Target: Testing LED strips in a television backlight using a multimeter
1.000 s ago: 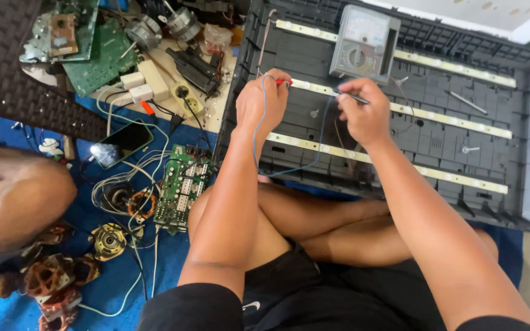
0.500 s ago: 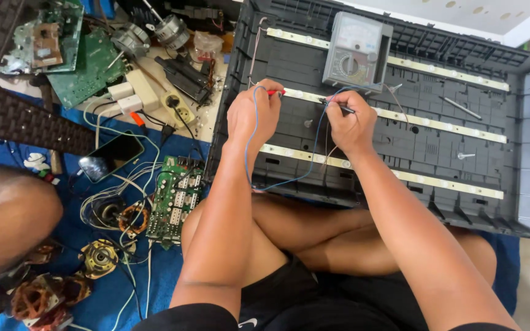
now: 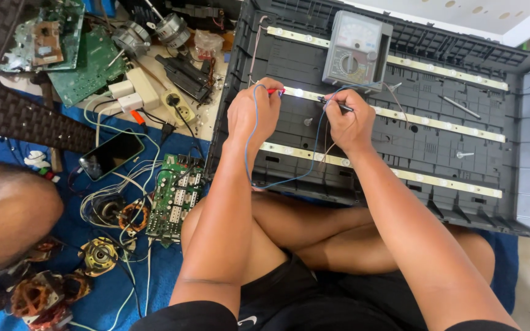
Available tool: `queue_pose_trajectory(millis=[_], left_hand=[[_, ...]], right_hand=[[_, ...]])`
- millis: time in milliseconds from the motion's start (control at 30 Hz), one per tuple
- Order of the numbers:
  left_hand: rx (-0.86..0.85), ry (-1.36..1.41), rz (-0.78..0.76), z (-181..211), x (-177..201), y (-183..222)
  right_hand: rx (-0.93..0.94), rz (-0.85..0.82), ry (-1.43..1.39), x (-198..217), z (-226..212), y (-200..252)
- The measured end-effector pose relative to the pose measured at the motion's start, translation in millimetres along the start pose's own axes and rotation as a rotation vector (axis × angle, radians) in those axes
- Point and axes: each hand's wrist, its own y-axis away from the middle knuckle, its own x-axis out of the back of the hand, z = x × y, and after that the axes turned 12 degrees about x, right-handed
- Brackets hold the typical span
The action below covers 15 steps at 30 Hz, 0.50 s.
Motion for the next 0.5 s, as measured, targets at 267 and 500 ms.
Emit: queue_pose_trajectory(millis=[267, 500], left_hand=[[0.027, 0.046, 0.001, 5, 7, 4], [0.137, 0.148, 0.062, 8, 31, 8]], right_hand=[[0.059, 0.01, 0.021, 0, -3, 2], [0.076, 0.01, 0.006, 2, -1, 2]])
